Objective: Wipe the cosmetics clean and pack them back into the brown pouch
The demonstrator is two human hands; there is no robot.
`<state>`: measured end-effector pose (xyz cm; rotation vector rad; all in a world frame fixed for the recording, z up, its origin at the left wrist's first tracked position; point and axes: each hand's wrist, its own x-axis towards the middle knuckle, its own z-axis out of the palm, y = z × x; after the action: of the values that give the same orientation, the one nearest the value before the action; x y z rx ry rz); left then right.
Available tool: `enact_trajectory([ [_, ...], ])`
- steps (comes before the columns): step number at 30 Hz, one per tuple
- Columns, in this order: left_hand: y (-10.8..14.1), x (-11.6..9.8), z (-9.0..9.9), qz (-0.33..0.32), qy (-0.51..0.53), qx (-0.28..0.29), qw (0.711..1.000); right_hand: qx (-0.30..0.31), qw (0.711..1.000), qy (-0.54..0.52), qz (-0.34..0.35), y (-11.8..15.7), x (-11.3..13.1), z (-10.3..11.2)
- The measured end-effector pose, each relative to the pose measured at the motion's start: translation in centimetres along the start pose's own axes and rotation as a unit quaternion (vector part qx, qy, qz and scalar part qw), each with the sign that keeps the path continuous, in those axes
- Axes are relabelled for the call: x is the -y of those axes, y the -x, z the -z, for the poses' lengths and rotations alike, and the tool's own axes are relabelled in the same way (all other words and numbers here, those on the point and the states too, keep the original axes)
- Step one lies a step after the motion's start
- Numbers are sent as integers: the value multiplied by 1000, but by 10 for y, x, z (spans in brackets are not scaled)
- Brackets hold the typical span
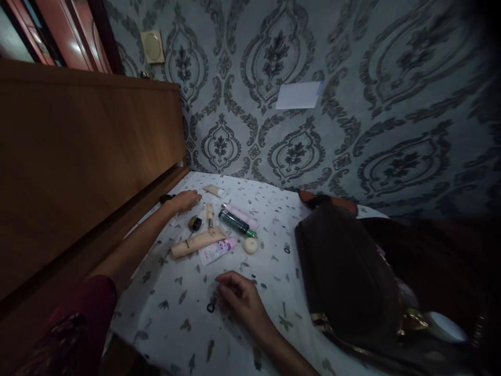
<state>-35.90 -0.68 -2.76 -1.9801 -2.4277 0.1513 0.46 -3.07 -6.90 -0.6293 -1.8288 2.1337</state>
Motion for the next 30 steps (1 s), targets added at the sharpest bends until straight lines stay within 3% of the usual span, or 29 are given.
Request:
enact_trajectory([
  [7, 14, -13, 14, -31, 2, -48, 998, 8, 1000, 15, 5, 6, 0, 1],
  [15, 30, -25, 0, -35, 45, -43, 997, 19, 999, 45, 18, 6, -2, 0],
  [19, 35, -32, 6, -44, 72, -70, 994, 17, 999, 35, 19, 4, -6, 1],
  [22, 31, -56, 14, -67, 96, -97, 988, 20, 999, 32, 20, 2, -10, 2],
  [26, 24, -111, 16, -148, 105, -99, 978, 13, 999, 14, 26, 0, -17, 3],
  [30, 14, -152, 15, -181, 6, -63, 981, 10, 999, 0, 40, 1, -17, 2],
])
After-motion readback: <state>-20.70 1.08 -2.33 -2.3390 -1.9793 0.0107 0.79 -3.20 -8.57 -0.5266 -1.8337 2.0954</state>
